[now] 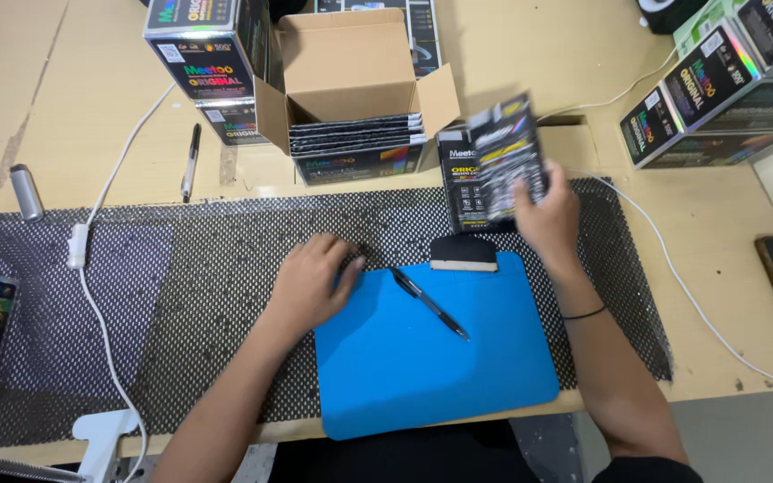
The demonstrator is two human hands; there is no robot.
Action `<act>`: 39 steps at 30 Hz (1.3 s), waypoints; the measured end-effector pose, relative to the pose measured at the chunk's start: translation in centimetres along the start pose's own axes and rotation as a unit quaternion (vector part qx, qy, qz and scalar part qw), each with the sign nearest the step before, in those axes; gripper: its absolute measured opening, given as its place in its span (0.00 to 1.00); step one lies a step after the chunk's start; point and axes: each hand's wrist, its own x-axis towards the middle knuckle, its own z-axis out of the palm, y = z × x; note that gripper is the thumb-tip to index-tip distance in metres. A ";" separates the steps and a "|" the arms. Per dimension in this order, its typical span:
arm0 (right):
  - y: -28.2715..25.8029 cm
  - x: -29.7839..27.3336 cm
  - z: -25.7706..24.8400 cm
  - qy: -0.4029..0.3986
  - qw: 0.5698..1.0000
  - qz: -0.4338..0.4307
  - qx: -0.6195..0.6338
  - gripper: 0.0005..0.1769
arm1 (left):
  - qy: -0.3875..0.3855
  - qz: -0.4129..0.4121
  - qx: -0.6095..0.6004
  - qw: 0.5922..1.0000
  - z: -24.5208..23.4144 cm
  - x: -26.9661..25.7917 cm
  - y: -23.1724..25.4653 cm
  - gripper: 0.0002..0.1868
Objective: The person unpacks a smartphone screen assembly from a Meetoo box, removes the protective plastic film, and wipes the screen with a cloth. They then place the screen back into the box and repeat the process with another screen assembly.
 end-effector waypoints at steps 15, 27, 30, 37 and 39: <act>-12.0 -11.6 0.2 -0.311 0.804 -0.447 0.238 0.10 | 0.193 0.105 -0.362 0.906 1.6 -2.0 4.7 0.66; -8.7 -8.0 -1.7 -0.387 0.876 -0.280 0.064 0.20 | 0.257 0.013 -0.307 0.916 -0.7 -0.9 3.4 0.53; -8.4 -6.6 -2.4 -0.326 0.871 -0.366 0.036 0.16 | 0.248 0.036 -0.276 0.928 -0.6 -1.1 3.7 0.52; -6.6 -6.0 -0.9 -0.168 0.931 -0.314 0.078 0.11 | 0.236 0.079 -0.201 0.948 0.9 -0.9 3.2 0.51; -6.7 -6.1 -1.0 -0.223 0.906 -0.236 0.270 0.07 | 0.214 0.104 -0.115 0.964 1.3 -1.0 3.0 0.52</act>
